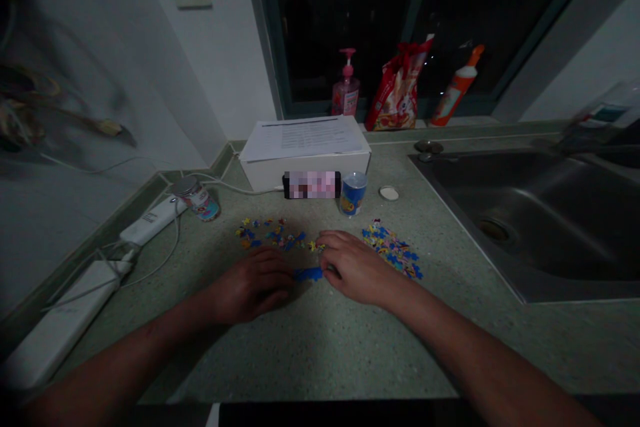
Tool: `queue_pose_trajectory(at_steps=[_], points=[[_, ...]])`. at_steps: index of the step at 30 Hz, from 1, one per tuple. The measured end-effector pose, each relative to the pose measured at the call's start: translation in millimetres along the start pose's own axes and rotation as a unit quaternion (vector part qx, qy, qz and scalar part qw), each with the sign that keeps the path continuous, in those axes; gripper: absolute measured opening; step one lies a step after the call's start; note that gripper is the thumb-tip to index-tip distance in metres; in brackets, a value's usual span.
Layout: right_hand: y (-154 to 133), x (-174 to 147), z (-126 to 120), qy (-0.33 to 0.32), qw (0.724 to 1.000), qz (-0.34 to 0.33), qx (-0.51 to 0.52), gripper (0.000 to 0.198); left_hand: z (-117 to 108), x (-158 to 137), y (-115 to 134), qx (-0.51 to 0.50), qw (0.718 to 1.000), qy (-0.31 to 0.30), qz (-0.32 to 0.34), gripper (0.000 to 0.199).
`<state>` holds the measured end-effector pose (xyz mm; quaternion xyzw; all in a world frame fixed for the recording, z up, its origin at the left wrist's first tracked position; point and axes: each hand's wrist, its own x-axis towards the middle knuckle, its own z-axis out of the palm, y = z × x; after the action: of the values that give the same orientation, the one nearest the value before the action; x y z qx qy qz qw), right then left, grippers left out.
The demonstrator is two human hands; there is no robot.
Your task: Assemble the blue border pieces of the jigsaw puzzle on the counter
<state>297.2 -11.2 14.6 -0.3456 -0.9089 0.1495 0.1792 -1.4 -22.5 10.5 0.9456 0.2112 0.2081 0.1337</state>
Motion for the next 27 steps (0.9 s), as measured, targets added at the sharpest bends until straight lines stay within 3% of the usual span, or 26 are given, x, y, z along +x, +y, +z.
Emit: queue_pose_trajectory(at_steps=[10, 18, 27], points=[[-3, 0, -6, -0.010, 1.000, -0.005, 0.013, 0.015, -5, -6, -16, 0.035, 0.995, 0.054, -0.073, 0.016], [-1, 0, -3, 0.005, 1.000, -0.002, 0.009, 0.016, 1, -15, -33, 0.089, 0.970, 0.057, -0.219, 0.016], [8, 1, -1, 0.018, 0.998, 0.035, -0.059, 0.018, 16, -16, -38, 0.106, 0.978, 0.091, -0.155, 0.031]])
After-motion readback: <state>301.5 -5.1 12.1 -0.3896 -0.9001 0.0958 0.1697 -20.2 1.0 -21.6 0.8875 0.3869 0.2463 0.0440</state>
